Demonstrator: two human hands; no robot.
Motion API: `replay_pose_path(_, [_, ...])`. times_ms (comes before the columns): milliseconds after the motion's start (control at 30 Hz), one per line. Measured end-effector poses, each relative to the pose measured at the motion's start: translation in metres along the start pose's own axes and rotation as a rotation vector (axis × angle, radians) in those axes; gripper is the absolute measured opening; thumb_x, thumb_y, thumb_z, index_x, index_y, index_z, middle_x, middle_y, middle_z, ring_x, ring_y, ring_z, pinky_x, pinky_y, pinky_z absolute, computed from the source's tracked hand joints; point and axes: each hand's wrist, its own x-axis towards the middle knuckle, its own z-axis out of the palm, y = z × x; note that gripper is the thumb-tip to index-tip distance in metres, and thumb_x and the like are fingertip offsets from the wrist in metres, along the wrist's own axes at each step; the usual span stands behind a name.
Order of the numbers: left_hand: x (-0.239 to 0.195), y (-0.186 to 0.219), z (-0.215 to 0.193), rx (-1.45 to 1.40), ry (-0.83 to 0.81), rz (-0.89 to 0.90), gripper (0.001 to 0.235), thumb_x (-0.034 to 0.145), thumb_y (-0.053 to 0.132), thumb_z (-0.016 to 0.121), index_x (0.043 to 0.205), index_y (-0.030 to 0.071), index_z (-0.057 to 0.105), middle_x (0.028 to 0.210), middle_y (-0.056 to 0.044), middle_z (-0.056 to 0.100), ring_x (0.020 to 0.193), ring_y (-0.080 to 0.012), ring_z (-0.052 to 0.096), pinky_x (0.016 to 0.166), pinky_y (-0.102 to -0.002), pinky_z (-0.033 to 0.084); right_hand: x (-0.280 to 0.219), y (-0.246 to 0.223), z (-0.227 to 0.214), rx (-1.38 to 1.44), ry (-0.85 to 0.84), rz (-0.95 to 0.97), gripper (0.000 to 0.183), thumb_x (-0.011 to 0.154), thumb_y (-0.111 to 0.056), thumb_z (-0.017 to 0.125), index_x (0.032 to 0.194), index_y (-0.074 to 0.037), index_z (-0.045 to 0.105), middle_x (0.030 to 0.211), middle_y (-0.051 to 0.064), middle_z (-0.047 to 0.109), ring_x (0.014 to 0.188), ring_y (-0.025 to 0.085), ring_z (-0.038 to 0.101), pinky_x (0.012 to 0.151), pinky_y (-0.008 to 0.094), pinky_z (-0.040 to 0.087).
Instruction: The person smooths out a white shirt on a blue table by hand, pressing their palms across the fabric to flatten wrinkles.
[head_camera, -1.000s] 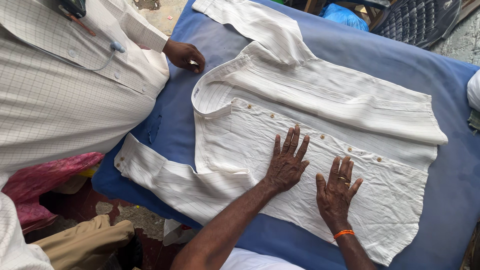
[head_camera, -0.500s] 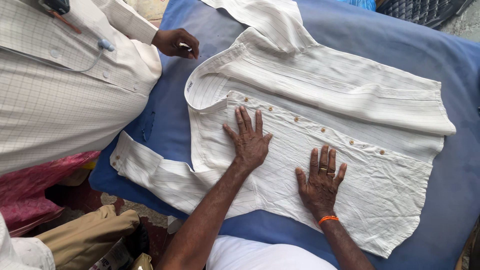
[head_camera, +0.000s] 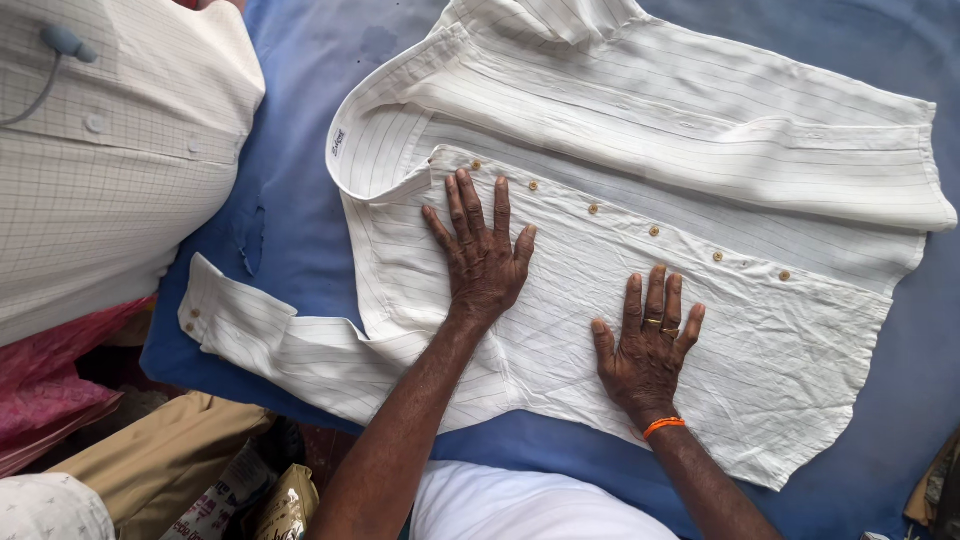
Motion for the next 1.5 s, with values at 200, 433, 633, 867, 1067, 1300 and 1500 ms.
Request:
replay_pose_path(200, [0.003, 0.002, -0.005, -0.038, 0.015, 0.003, 0.075, 0.108, 0.057, 0.037, 0.165, 0.011, 0.018, 0.166, -0.034, 0.003, 0.157, -0.0460, 0.000, 0.121, -0.077, -0.003, 0.005, -0.004, -0.007, -0.016, 0.008, -0.002, 0.076, 0.103, -0.059, 0.034, 0.164, -0.016, 0.016, 0.172, 0.014, 0.009, 0.159, 0.028, 0.004, 0.126, 0.059, -0.005])
replay_pose_path(433, [0.004, 0.000, -0.004, -0.007, 0.011, 0.012, 0.076, 0.107, 0.056, 0.041, 0.165, 0.011, 0.019, 0.167, -0.034, 0.005, 0.157, -0.0465, 0.003, 0.120, -0.078, 0.000, 0.008, -0.007, -0.008, -0.042, 0.038, -0.021, 0.074, 0.103, -0.057, 0.034, 0.162, -0.016, 0.017, 0.171, 0.014, 0.009, 0.159, 0.028, 0.003, 0.126, 0.060, -0.004])
replay_pose_path(633, [0.001, -0.004, 0.003, -0.010, -0.016, 0.023, 0.078, 0.108, 0.056, 0.043, 0.167, 0.013, 0.015, 0.167, -0.034, 0.002, 0.157, -0.0474, 0.001, 0.119, -0.080, 0.001, 0.006, -0.005, -0.006, -0.056, 0.032, -0.016, 0.074, 0.104, -0.057, 0.035, 0.163, -0.016, 0.017, 0.171, 0.013, 0.009, 0.159, 0.028, 0.003, 0.127, 0.060, -0.004])
replay_pose_path(867, [-0.001, -0.010, 0.006, -0.011, -0.031, 0.035, 0.078, 0.111, 0.056, 0.043, 0.168, 0.014, 0.011, 0.168, -0.033, -0.001, 0.158, -0.0473, -0.001, 0.120, -0.080, -0.001, 0.004, -0.006, -0.006, -0.042, 0.008, -0.007, 0.073, 0.105, -0.057, 0.036, 0.163, -0.016, 0.018, 0.172, 0.014, 0.010, 0.160, 0.028, 0.004, 0.127, 0.060, -0.004])
replay_pose_path(1067, [0.002, -0.007, 0.003, -0.006, -0.085, 0.017, 0.078, 0.112, 0.056, 0.041, 0.169, 0.012, 0.011, 0.168, -0.034, -0.001, 0.158, -0.0471, -0.002, 0.120, -0.080, -0.001, 0.005, -0.005, -0.007, -0.048, 0.016, -0.008, 0.073, 0.106, -0.057, 0.037, 0.164, -0.016, 0.019, 0.172, 0.014, 0.011, 0.160, 0.030, 0.006, 0.128, 0.060, -0.004])
replay_pose_path(1300, [0.002, -0.006, 0.001, -0.012, -0.102, 0.011, 0.078, 0.112, 0.058, 0.040, 0.169, 0.013, 0.011, 0.168, -0.034, -0.002, 0.158, -0.0470, -0.003, 0.120, -0.079, -0.003, 0.003, -0.004, -0.007, -0.050, 0.014, -0.005, 0.077, 0.106, -0.057, 0.039, 0.163, -0.010, 0.018, 0.172, 0.015, 0.012, 0.160, 0.031, 0.007, 0.128, 0.060, -0.003])
replay_pose_path(1500, [0.002, -0.005, 0.000, -0.009, -0.113, 0.009, 0.079, 0.112, 0.059, 0.039, 0.169, 0.012, 0.010, 0.167, -0.035, -0.002, 0.158, -0.0478, -0.002, 0.121, -0.078, -0.002, 0.002, -0.003, -0.004, -0.070, 0.017, -0.012, 0.077, 0.106, -0.056, 0.039, 0.164, -0.010, 0.018, 0.172, 0.015, 0.013, 0.160, 0.031, 0.008, 0.128, 0.059, -0.003])
